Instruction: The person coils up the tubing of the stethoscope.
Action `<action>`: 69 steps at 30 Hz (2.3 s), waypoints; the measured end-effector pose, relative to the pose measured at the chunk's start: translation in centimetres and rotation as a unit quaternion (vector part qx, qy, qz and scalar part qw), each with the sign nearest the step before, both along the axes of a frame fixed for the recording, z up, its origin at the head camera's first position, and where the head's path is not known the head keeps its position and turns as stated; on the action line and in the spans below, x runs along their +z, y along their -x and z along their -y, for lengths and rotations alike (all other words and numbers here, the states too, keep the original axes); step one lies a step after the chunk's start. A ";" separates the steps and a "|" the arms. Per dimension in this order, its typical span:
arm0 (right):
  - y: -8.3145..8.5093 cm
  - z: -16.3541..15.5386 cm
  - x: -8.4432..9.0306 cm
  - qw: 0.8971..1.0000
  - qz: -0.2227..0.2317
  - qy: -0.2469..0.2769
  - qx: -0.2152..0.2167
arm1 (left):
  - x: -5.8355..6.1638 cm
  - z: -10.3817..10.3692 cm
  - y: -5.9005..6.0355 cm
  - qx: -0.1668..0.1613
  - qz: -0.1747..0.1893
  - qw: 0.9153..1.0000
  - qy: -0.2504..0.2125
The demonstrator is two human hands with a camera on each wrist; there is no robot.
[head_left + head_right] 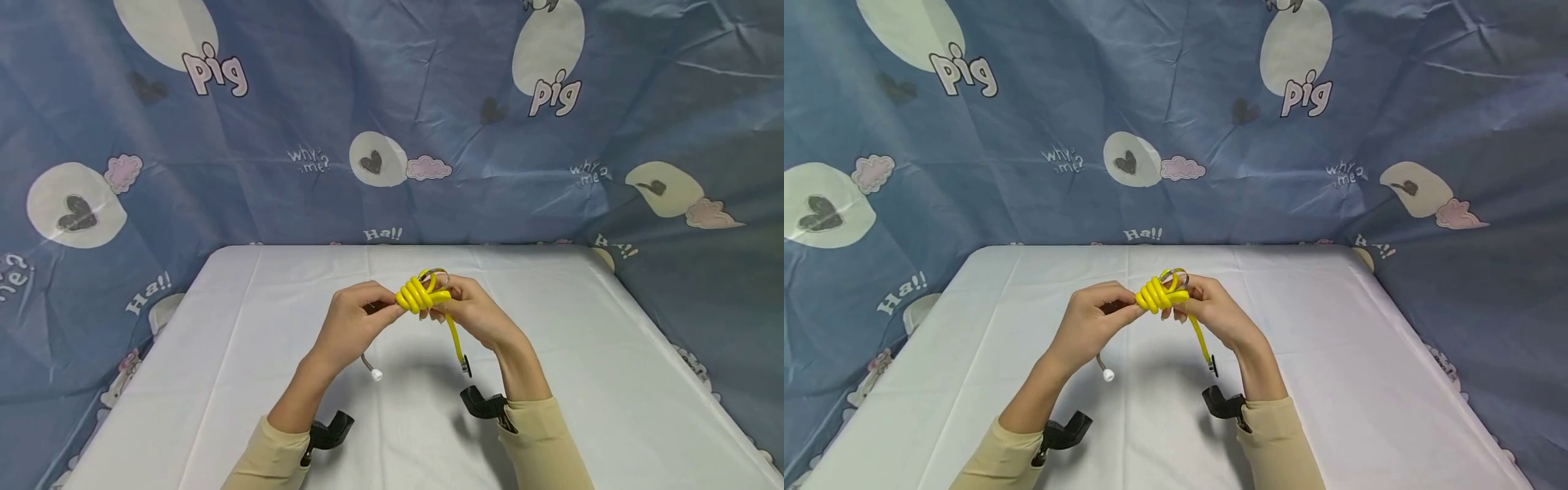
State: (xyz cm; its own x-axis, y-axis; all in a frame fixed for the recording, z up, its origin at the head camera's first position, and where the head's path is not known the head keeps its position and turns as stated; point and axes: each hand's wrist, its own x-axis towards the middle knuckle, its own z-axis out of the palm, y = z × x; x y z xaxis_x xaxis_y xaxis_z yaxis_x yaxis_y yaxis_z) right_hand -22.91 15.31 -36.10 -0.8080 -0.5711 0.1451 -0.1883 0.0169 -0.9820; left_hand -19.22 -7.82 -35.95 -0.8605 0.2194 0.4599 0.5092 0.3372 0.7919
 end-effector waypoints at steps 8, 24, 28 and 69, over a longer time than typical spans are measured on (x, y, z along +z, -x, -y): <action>-0.1 0.4 0.1 0.999 0.020 -0.012 -0.035 | -0.2 -0.2 0.1 0.013 -0.035 0.999 0.023; -0.6 1.4 0.6 0.997 0.048 -0.022 -0.048 | -0.5 1.0 0.7 0.091 -0.106 0.988 0.072; -0.9 1.8 0.9 0.996 0.053 -0.043 -0.057 | -0.4 2.2 1.2 0.149 -0.114 0.980 0.071; -2.1 1.7 1.1 0.996 -0.085 0.012 -0.021 | -1.0 2.3 1.6 0.120 -0.075 0.985 0.096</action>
State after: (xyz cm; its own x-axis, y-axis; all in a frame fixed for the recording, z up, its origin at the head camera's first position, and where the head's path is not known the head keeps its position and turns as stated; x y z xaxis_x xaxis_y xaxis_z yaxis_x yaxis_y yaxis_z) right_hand -20.85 13.60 -34.96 -0.7931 -0.5329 0.2951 -0.3521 0.0058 -0.9359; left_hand -20.85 -10.10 -36.99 -0.8235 0.1126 0.5561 0.5031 0.5980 0.6239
